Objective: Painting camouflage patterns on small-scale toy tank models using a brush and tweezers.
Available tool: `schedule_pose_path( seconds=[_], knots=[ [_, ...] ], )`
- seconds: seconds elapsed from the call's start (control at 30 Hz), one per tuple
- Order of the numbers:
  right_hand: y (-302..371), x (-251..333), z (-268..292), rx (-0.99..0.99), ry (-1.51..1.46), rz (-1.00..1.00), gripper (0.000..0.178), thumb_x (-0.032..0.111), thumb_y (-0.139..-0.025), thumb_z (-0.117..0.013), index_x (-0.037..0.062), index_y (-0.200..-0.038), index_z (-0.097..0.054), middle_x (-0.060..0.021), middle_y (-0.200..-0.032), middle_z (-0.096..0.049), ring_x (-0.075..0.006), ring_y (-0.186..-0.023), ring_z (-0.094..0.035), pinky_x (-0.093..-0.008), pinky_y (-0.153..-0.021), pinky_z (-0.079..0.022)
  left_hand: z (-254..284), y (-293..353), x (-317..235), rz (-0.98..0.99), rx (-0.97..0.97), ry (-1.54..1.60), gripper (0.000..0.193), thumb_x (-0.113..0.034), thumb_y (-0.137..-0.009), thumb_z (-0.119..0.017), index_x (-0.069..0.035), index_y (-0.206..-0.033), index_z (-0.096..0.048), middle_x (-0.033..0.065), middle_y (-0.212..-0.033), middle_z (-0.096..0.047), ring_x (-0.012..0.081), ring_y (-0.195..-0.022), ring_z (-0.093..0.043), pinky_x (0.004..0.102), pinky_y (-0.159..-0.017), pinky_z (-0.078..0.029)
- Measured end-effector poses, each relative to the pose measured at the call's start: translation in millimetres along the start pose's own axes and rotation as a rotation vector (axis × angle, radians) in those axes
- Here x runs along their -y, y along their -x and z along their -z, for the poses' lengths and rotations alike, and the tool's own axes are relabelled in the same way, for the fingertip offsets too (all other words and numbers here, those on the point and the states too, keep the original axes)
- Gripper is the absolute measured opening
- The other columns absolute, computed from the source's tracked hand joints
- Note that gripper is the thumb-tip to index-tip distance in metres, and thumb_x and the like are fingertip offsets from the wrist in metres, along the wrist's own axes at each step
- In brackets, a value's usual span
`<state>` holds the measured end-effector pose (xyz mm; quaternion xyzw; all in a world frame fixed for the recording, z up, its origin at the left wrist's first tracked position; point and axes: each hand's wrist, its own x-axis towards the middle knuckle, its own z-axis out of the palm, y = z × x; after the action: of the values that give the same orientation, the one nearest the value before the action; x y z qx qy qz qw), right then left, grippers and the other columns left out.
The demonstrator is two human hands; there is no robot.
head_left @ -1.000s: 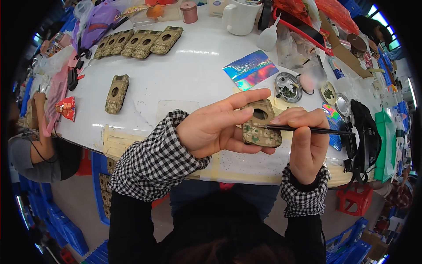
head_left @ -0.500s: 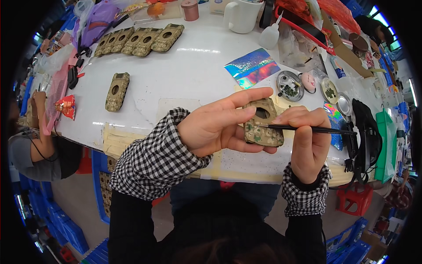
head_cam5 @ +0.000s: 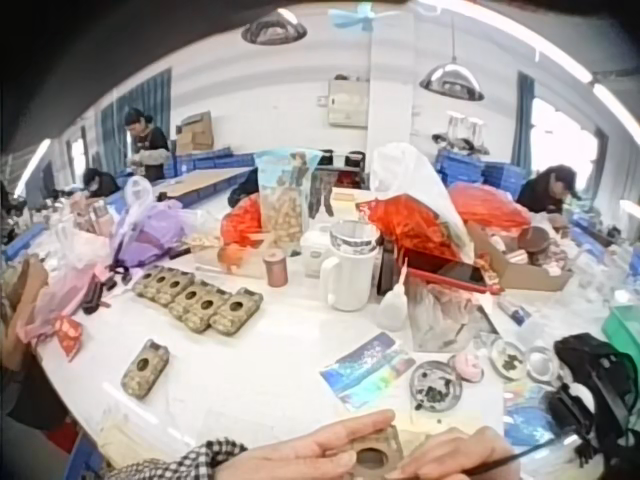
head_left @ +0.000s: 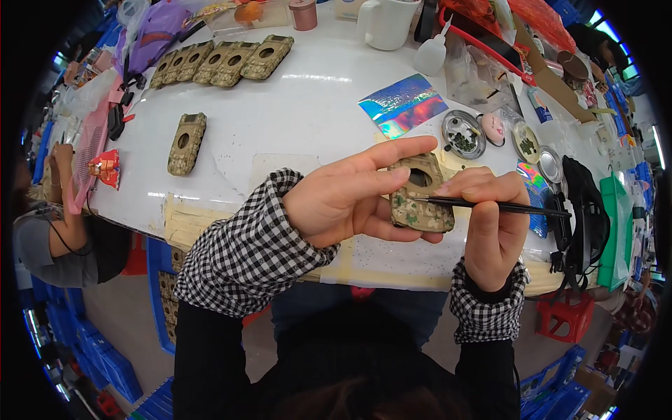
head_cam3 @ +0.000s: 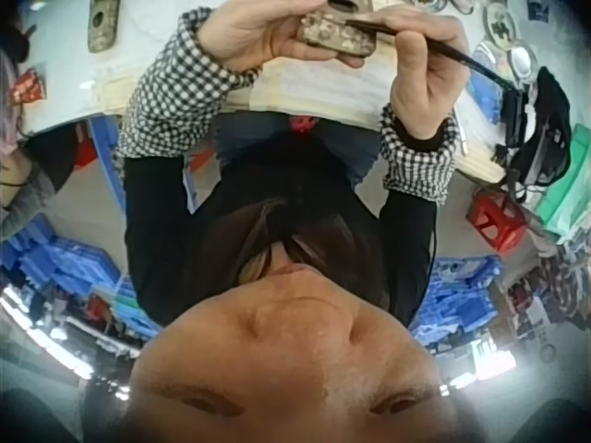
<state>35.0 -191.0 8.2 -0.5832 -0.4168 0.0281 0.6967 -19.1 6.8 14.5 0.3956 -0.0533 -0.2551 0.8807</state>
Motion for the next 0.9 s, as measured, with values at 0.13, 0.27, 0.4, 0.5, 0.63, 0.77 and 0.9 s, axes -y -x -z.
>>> schedule_pose_path(
  seconds=[0.13, 0.27, 0.4, 0.5, 0.63, 0.77, 0.9],
  knots=[
    [0.4, -1.3, 0.8, 0.007, 0.02, 0.008, 0.012, 0.012, -0.094, -0.051, 0.0005, -0.096, -0.05, -0.0168, -0.093, -0.063, -0.0208, -0.087, -0.059, -0.0321, -0.081, -0.046, 0.1, 0.2, -0.1, -0.001, -0.003, -0.001, 0.055, -0.027, -0.098, -0.038, -0.01, -0.146, -0.016, 0.0126, -0.133, -0.043, 0.0272, -0.103, -0.061, 0.0283, -0.08, -0.056],
    [0.2, 0.0, -0.5, 0.0, 0.025, 0.001, 0.012, 0.012, -0.094, -0.052, 0.0007, -0.096, -0.05, -0.0165, -0.093, -0.063, -0.0205, -0.087, -0.059, -0.0319, -0.081, -0.046, -0.5, 0.6, 0.0, -0.002, -0.01, -0.002, 0.056, -0.027, -0.098, -0.039, -0.01, -0.146, -0.016, 0.0123, -0.133, -0.043, 0.0268, -0.103, -0.061, 0.0281, -0.08, -0.056],
    [0.3, -0.1, 0.4, 0.005, 0.026, 0.002, 0.012, 0.012, -0.094, -0.052, 0.0006, -0.096, -0.05, -0.0166, -0.093, -0.063, -0.0206, -0.087, -0.059, -0.032, -0.081, -0.046, -0.8, 0.4, -0.3, -0.003, -0.007, -0.003, 0.056, -0.027, -0.098, -0.039, -0.01, -0.146, -0.016, 0.012, -0.133, -0.043, 0.0266, -0.103, -0.061, 0.028, -0.08, -0.056],
    [0.5, -0.5, 0.1, 0.004, 0.028, 0.005, 0.013, 0.013, -0.094, -0.052, 0.0005, -0.096, -0.05, -0.0166, -0.093, -0.063, -0.0207, -0.087, -0.059, -0.0322, -0.081, -0.046, -0.1, -0.2, 0.0, -0.004, 0.0, -0.005, 0.056, -0.026, -0.098, -0.039, -0.01, -0.146, -0.016, 0.0118, -0.133, -0.043, 0.0268, -0.103, -0.061, 0.0278, -0.08, -0.056],
    [0.6, -1.5, 1.0, 0.01, 0.029, 0.02, 0.014, 0.014, -0.094, -0.051, 0.0002, -0.097, -0.049, -0.0172, -0.094, -0.063, -0.0215, -0.088, -0.059, -0.0329, -0.082, -0.047, -0.3, 0.1, -0.4, -0.002, -0.001, 0.006, 0.056, -0.025, -0.097, -0.039, -0.01, -0.146, -0.016, 0.0128, -0.133, -0.042, 0.0285, -0.104, -0.061, 0.0288, -0.08, -0.056],
    [1.5, -1.6, -0.7, -0.026, -0.029, 0.0, 0.015, 0.014, -0.094, -0.051, -0.0001, -0.098, -0.048, -0.0184, -0.095, -0.062, -0.0224, -0.089, -0.06, -0.0336, -0.082, -0.047, 2.9, 0.2, -1.0, 0.0, 0.024, 0.114, 0.062, -0.018, -0.091, -0.043, -0.007, -0.146, -0.015, 0.0166, -0.134, -0.042, 0.0347, -0.104, -0.06, 0.032, -0.081, -0.057],
    [1.8, -0.8, -1.2, 0.001, -0.027, 0.006, 0.014, 0.013, -0.094, -0.051, -0.0002, -0.099, -0.048, -0.0184, -0.095, -0.062, -0.0223, -0.088, -0.06, -0.0335, -0.082, -0.047, 6.0, -0.2, 0.8, -0.012, 0.036, 0.137, 0.071, -0.013, -0.082, -0.046, -0.004, -0.145, -0.014, 0.0212, -0.133, -0.041, 0.041, -0.104, -0.058, 0.0353, -0.083, -0.056]
  ],
)
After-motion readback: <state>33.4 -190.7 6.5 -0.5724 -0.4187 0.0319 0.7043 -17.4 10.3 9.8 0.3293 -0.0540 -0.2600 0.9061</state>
